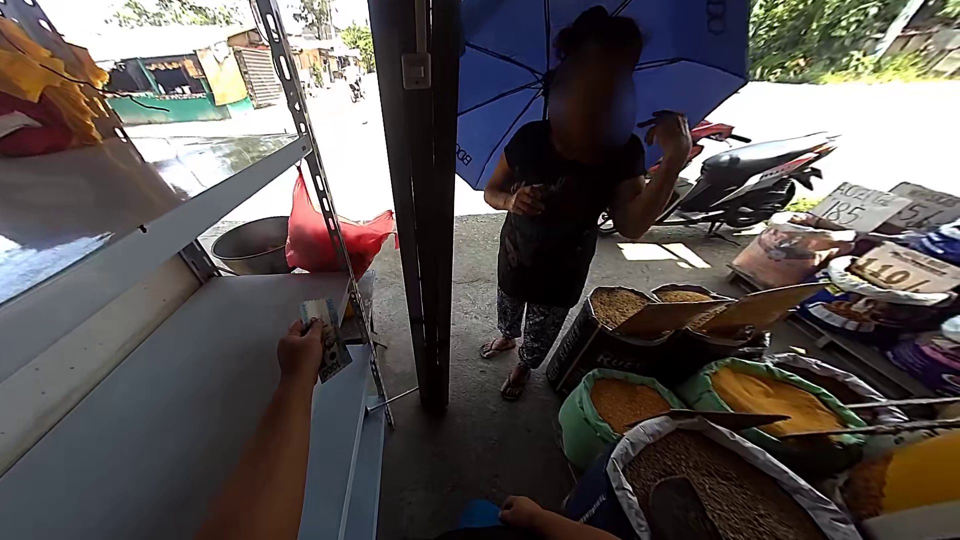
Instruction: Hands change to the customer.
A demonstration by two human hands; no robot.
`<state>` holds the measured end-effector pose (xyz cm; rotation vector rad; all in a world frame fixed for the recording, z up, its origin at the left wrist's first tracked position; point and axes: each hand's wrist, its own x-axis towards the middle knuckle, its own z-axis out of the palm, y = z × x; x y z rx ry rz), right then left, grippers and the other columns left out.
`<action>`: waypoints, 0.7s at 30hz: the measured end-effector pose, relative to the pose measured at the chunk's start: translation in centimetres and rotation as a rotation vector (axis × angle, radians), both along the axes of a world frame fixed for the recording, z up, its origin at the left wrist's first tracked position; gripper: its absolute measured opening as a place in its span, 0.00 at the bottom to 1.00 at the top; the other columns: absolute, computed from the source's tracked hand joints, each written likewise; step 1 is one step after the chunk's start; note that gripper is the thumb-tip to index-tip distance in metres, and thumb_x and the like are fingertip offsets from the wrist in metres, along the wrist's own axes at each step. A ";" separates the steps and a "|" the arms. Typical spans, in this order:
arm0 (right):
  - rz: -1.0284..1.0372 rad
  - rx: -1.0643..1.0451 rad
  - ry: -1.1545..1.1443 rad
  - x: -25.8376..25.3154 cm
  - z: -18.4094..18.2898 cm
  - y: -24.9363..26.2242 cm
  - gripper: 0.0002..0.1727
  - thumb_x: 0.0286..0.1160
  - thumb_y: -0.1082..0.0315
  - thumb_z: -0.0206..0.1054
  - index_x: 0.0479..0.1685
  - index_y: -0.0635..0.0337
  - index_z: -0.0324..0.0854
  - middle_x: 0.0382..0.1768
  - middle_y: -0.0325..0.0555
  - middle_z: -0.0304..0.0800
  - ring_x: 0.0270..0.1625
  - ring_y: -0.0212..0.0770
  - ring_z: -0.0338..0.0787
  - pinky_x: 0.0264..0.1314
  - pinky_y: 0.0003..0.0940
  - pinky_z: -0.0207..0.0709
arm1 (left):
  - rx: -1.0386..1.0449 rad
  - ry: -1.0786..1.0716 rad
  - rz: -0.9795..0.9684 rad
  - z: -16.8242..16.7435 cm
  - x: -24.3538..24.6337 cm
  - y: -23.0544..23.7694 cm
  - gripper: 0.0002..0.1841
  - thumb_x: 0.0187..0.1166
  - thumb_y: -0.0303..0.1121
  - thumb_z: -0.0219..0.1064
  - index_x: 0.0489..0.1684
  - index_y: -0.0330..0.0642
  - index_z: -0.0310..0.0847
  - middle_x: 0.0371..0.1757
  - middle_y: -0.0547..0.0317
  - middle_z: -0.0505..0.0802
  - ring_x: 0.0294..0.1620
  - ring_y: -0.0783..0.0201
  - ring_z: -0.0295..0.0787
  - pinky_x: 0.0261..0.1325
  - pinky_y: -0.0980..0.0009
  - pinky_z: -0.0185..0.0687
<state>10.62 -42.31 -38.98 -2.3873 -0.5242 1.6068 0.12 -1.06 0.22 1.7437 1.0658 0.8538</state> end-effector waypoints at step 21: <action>0.000 -0.020 -0.003 0.2 -2.0 0.2 0.30 0.86 0.45 0.55 0.75 0.56 0.80 0.73 0.57 0.83 0.80 0.54 0.78 0.84 0.59 0.65 | -0.008 0.000 0.010 -0.1 0.2 0.2 0.13 0.88 0.38 0.65 0.50 0.36 0.86 0.43 0.49 0.91 0.43 0.60 0.87 0.52 0.56 0.81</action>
